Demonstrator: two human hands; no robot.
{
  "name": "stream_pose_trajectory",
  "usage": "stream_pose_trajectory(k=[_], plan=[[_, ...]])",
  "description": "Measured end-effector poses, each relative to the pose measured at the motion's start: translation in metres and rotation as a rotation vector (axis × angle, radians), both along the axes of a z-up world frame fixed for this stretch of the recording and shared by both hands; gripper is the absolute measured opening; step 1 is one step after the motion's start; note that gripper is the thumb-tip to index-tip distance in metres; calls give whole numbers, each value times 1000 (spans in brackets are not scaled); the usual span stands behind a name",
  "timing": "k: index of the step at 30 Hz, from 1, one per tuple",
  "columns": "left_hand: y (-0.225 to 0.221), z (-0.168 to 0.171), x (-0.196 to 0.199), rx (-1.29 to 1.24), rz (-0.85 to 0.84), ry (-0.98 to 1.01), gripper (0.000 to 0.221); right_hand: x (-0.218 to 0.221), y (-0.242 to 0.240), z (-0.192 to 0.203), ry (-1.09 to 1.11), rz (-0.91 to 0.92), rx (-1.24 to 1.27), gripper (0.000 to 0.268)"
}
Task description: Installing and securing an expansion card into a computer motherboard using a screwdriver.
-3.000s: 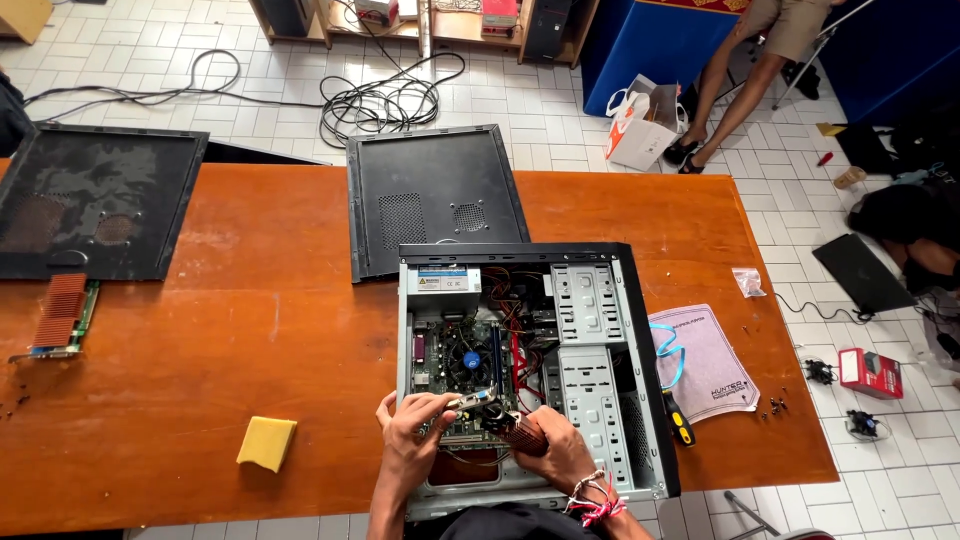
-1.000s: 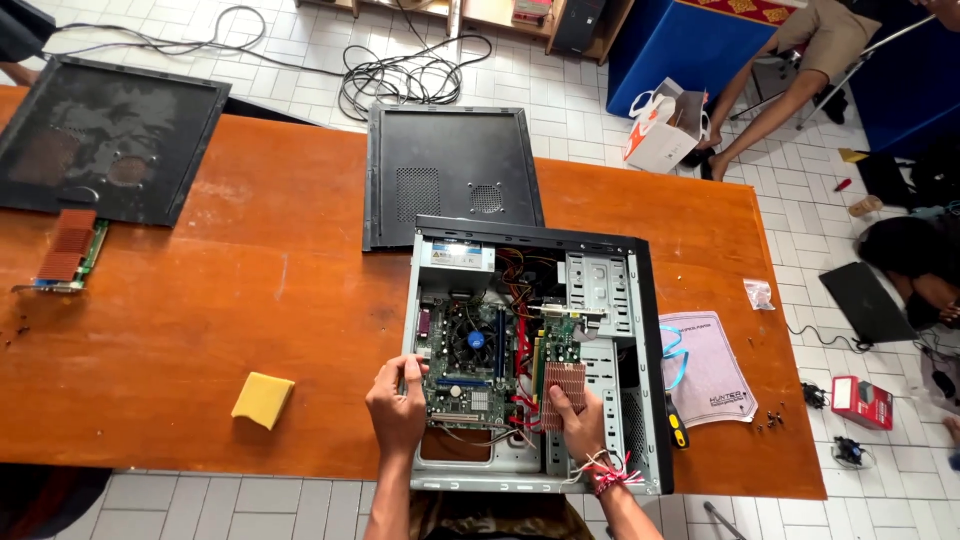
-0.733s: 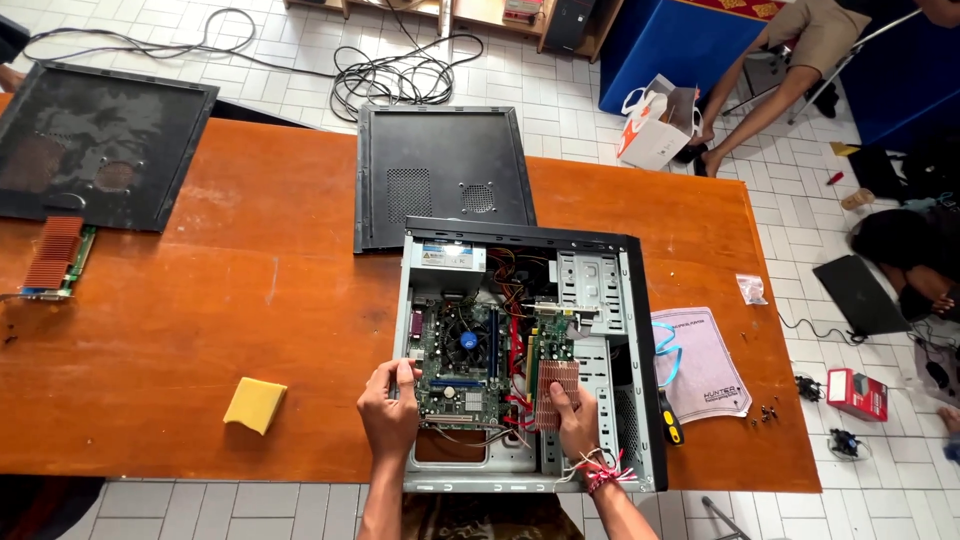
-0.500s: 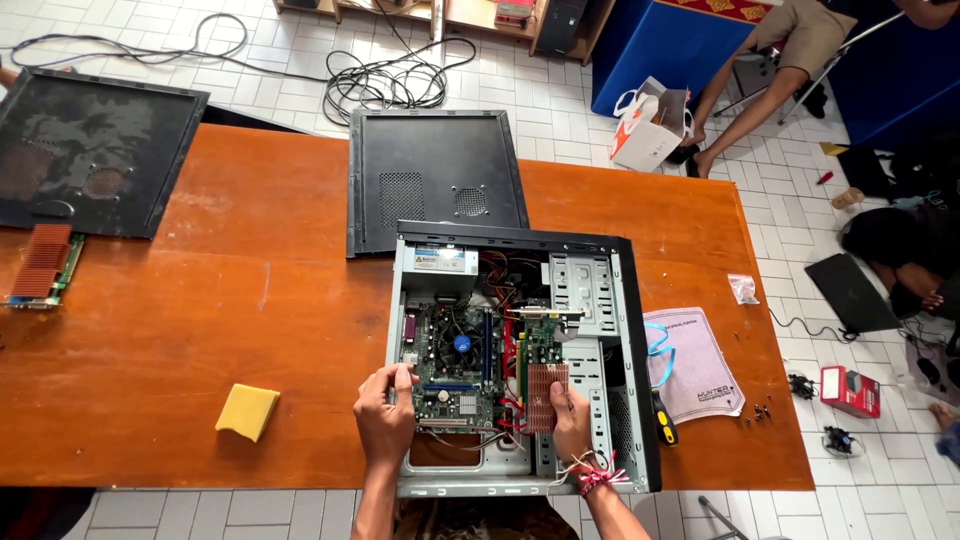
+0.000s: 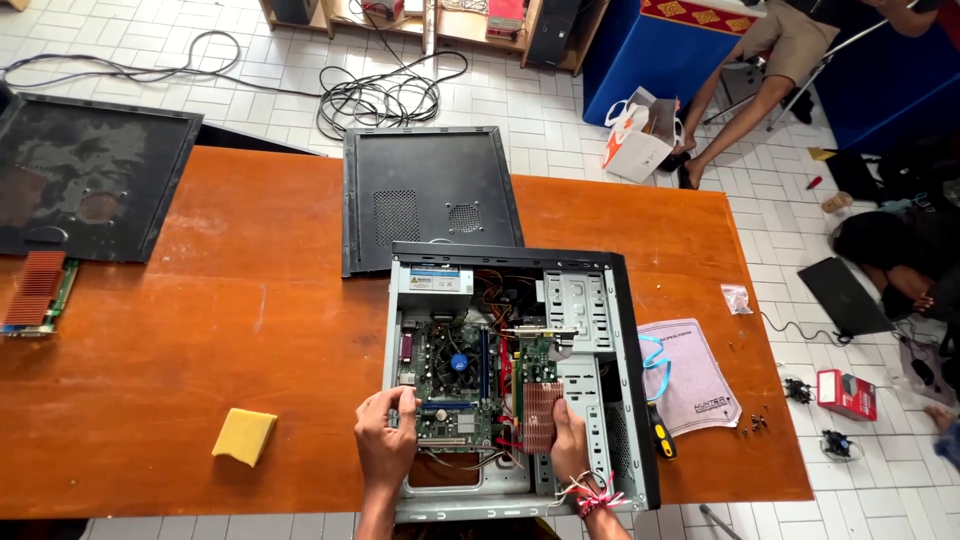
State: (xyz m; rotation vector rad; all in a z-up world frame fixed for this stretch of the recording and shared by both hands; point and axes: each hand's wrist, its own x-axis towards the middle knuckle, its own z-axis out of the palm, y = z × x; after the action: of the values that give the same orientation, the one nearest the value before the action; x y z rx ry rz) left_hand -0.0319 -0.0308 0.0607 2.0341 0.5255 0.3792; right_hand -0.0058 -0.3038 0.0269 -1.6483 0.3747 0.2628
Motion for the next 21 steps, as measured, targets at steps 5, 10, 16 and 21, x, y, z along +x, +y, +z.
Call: stream_pose_trajectory(k=[5, 10, 16, 21], plan=[[2, 0, 0, 53, -57, -46, 24, 3, -5, -10, 86, -27, 28, 73], [9, 14, -2, -45, -127, -68, 20, 5, 2, 20, 326, -204, -99, 71], [24, 0, -3, -796, 106, -300, 43, 16, -13, -17, -15, 199, -170, 49], [26, 5, -2, -941, 260, -294, 38, 33, 17, 27, 107, 386, -27, 64]])
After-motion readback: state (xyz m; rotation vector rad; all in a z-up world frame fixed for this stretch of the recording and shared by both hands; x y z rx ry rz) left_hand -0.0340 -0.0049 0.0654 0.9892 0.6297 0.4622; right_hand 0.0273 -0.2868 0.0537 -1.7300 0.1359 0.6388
